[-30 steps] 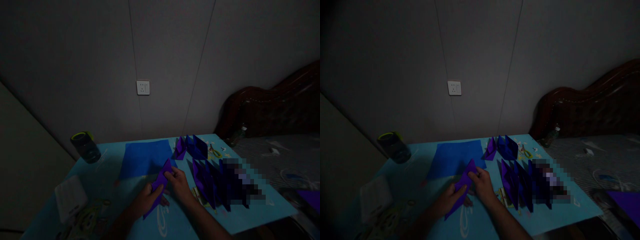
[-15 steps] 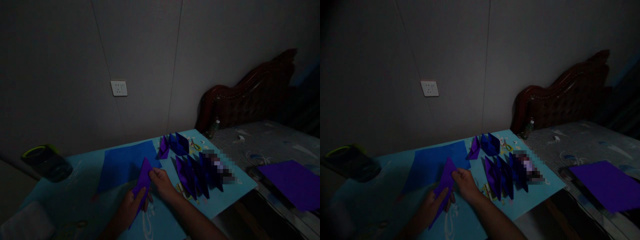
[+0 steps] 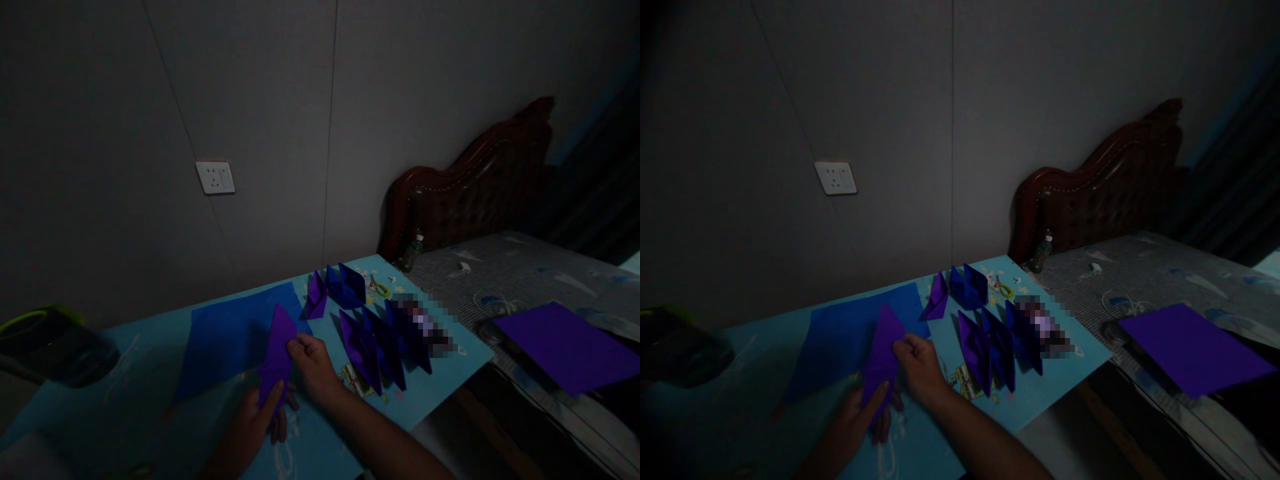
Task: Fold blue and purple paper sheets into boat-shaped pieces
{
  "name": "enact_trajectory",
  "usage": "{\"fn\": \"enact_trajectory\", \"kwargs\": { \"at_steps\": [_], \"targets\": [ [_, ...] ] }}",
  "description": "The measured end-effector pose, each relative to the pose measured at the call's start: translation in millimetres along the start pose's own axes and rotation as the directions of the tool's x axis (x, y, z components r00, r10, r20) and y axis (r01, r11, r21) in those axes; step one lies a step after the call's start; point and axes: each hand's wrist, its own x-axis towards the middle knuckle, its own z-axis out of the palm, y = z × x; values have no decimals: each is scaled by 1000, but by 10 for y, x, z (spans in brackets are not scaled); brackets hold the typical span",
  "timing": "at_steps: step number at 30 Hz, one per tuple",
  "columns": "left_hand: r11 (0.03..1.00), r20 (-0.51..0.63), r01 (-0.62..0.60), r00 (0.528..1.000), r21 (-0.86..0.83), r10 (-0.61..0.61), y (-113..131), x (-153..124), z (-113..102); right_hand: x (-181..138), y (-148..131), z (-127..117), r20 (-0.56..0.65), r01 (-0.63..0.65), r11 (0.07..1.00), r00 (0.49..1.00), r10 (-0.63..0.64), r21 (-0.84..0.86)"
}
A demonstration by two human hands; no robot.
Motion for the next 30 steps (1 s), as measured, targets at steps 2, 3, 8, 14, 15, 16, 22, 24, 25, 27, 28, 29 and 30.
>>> {"fn": "enact_trajectory", "kwargs": {
  "at_steps": [2,3,8,14,15,16,22,24,25,27,28,29,30],
  "targets": [
    [1000,-34,2,999,21,-1,-25,7,-6,-31,15,19,98,-55,998,994,57,-30],
    [1000,-44,5,999,28,-3,-41,11,-10,-48,25,29,119,-68,997,990,73,-42],
    [1000,-17,0,1000,25,1,-154,25,-2,-80,51,43,121,-66,997,990,72,-50],
    [1000,-46,16,999,-22,-17,-61,10,-12,-33,52,30,182,-98,995,978,99,-16],
    [1000,-59,16,998,-21,-17,-26,3,-16,-35,60,33,185,-102,995,977,104,-22],
    [1000,-70,17,997,-16,-18,3,-5,-19,-40,71,37,180,-103,994,978,107,-33],
    [998,-111,19,994,52,-13,34,-29,19,-68,107,64,109,-49,995,992,58,-91],
    [998,-90,9,996,67,-3,27,-28,21,-55,98,60,114,-63,994,991,72,-84],
    [997,-81,3,997,73,3,17,-27,10,-46,95,54,119,-71,994,990,81,-79],
    [997,-94,-6,995,74,13,-49,-20,-49,-30,97,39,141,-91,994,985,99,-63],
    [998,-127,-21,991,62,29,-112,-14,-97,-25,101,30,153,-98,994,983,105,-55],
    [998,-164,-46,985,39,52,-194,-6,-154,-21,107,22,164,-103,994,980,110,-47],
    [996,-209,-88,974,-1,86,-290,4,-216,-18,112,16,171,-107,993,979,112,-40]
  ]
}}
